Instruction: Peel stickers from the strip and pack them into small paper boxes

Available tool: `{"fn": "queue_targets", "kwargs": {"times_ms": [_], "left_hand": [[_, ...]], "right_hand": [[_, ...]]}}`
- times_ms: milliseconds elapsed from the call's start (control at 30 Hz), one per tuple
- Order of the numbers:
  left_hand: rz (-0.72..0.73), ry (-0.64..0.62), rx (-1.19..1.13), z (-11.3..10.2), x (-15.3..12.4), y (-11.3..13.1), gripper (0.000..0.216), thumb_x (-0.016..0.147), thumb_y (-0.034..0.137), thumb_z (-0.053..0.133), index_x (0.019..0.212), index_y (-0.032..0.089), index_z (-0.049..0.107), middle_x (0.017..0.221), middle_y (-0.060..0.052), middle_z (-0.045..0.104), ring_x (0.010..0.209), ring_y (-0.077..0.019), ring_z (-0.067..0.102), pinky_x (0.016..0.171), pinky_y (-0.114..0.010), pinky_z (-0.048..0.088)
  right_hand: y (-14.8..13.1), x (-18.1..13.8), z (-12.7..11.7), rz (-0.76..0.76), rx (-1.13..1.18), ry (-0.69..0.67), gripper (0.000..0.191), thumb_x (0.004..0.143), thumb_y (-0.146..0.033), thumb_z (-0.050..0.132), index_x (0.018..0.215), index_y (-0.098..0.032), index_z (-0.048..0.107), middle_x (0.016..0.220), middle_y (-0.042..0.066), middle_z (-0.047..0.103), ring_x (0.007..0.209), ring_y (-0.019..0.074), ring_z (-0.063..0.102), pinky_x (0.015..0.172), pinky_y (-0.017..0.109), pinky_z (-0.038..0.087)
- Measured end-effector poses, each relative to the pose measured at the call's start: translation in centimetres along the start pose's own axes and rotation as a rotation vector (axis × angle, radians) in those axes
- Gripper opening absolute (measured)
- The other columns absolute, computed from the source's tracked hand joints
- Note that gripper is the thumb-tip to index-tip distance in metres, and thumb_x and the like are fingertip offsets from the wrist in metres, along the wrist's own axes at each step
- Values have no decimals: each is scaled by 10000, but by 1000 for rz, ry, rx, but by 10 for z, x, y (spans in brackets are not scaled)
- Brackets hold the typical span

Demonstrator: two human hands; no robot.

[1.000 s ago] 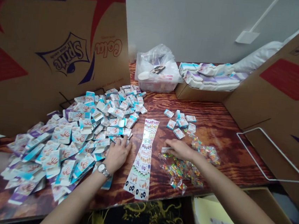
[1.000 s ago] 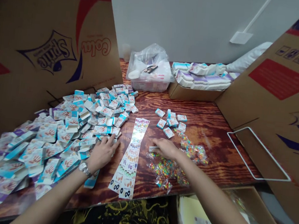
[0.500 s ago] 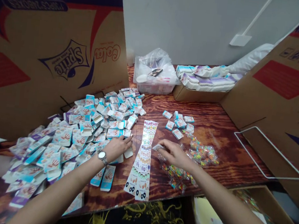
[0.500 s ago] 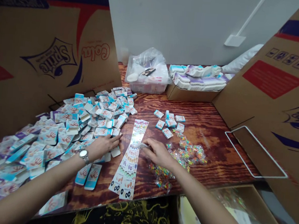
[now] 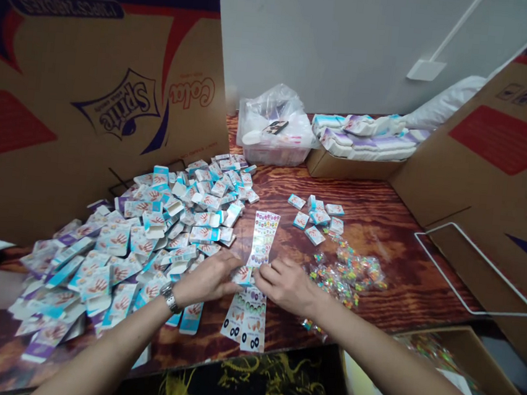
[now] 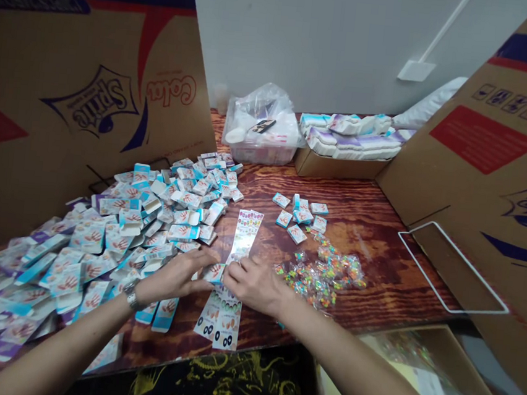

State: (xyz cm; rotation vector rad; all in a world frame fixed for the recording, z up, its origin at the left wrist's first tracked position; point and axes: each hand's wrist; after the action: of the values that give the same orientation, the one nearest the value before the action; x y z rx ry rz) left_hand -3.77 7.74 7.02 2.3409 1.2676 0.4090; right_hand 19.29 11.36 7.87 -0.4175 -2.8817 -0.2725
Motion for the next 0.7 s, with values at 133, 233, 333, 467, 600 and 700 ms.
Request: {"fn": "queue_targets", "kwargs": {"times_ms": [133,233,333,467,600,700], "left_hand": [[-94,41,140,7,-3,13,435,826,458,567,1130,151,520,1040,-116,572,976,-264,536,824,-407,473],[-147,75,230,16,-6,22,349,832,363,574,1088,132,519,1023,-119,556,980,-279,522,811,-421,478],[-182,156,201,27,-7,27,293,835,313,571,1062,138,508,996,-102,540,929,-254,525,789,-395,486],[-209,315,123,40,-9,33,343,835,272,570,1137,155,458,1046,-97,512,983,-252,501,834,-397,475],[-223,403,93,53,-11,38,396,835,204,540,1202,143,404,1072,-116,503,994,-256,493,838,-413,475],[-216,420,77,62,-13,39,473,838,155,508,1282,139,344,1108,-129,494,1022,-253,487,858,-410,475]], "right_hand": [[-5,4,-4,88,116,-14,163,901,-108,456,939,-161,605,857,62,579,754,180,522,619,284,433],[-8,7,-6,274,408,22,175,876,-107,480,996,-160,597,961,79,567,850,176,545,726,276,473],[-11,7,-5,449,723,153,168,877,-115,481,985,-177,594,946,58,575,870,163,563,773,271,472],[-20,5,8,763,933,308,203,845,-122,492,1004,-202,589,941,45,584,814,160,569,689,266,478],[-34,7,27,990,1267,449,234,795,-231,559,1025,-196,535,935,50,574,755,149,573,644,258,493],[-41,10,37,1089,1471,535,266,745,-273,614,979,-195,513,916,37,585,772,143,581,667,246,493]]}}
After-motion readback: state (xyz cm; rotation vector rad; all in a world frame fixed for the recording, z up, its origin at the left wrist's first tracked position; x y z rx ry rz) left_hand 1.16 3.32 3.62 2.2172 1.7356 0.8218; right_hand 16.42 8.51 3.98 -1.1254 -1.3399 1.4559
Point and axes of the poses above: each hand's wrist, its own x-axis towards the middle knuckle, its own z-axis out of the palm, y = z × x
